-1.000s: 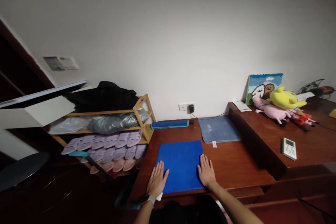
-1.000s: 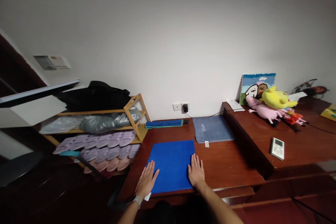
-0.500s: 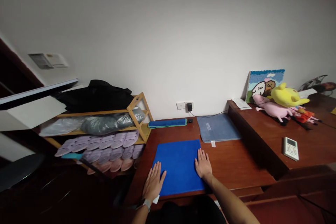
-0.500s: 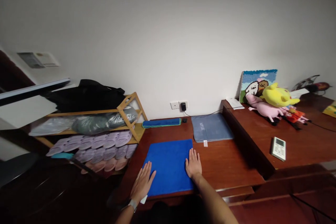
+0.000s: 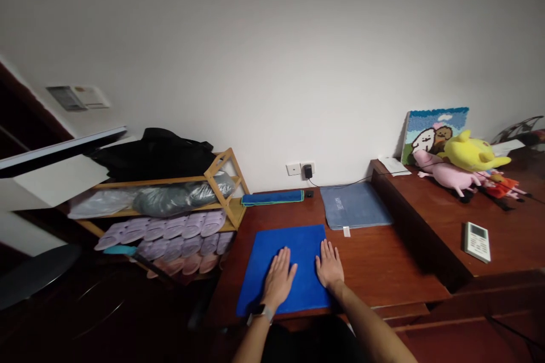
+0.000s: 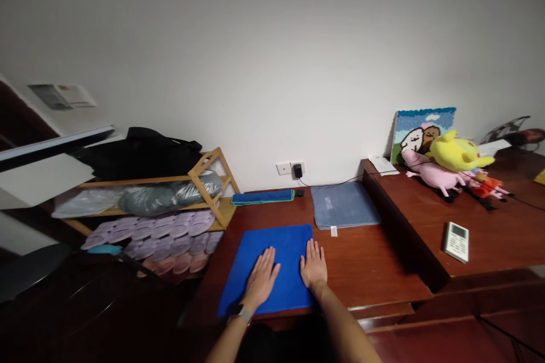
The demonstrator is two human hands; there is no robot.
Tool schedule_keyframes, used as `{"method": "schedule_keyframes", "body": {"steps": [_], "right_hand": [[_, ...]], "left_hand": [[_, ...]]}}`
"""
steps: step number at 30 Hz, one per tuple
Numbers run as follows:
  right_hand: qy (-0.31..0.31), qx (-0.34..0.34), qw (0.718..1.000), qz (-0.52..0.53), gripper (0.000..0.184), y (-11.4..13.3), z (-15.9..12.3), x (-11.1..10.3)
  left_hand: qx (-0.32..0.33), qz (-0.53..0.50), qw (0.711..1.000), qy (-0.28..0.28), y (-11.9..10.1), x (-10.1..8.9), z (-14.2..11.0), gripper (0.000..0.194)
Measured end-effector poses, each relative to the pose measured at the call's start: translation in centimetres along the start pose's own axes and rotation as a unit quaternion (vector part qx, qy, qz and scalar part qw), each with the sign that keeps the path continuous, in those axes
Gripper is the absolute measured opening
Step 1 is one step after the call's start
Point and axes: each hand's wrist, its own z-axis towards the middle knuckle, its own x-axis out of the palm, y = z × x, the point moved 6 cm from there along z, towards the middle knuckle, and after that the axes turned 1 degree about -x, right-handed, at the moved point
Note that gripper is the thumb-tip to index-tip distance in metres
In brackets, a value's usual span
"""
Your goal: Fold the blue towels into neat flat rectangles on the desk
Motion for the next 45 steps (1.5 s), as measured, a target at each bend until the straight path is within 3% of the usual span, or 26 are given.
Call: {"method": "schedule_keyframes", "body": {"steps": [3,5,9,13,20,23,26,35,41,45], "right_hand": [[0.000,-0.007,1.000,-0.011,0.067,-0.2,0.2,0.6],[0.002,-0.024,0.999,-0.024,0.065,-0.3,0.4,1.1],[0.005,-0.038,0.999,-0.030,0.065,-0.3,0.5,1.4],[-0.010,-0.010,1.000,-0.008,0.066,-0.1,0.1,0.4],[0.000,0.000,1.000,0.001,0.067,0.1,-0.1,-0.3],[0.004,0.002,1.000,-0.005,0.068,0.2,-0.2,-0.3],[0.008,0.007,1.000,-0.018,0.067,0.4,-0.3,-0.4],[0.029,0.006,0.999,-0.032,0.068,0.5,0.2,-0.6],[0.007,0.008,1.000,-0.013,0.065,0.9,2.4,-2.1],[0.017,0.009,1.000,-0.019,0.066,0.9,3.9,-1.4]], "left_hand": [[0.050,-0.043,0.997,0.051,-5.6,2.3,2.9,0.065],[0.066,-0.059,0.993,0.073,-8.1,3.6,4.3,0.065],[0.084,-0.054,0.992,0.083,-9.1,4.8,5.2,0.066],[0.065,-0.028,0.995,0.063,-5.4,4.2,4.6,0.067],[-0.083,0.025,0.996,0.019,7.9,1.8,1.4,0.075],[-0.119,0.037,0.992,-0.006,11.5,1.0,0.0,0.077],[-0.125,0.037,0.991,-0.007,12.3,0.6,-0.5,0.078],[-0.139,0.019,0.990,0.014,11.7,0.3,-0.4,0.084],[-0.131,0.023,0.991,0.002,12.1,0.9,-0.4,0.083],[-0.128,0.032,0.991,-0.012,12.6,1.4,-0.5,0.082]]}}
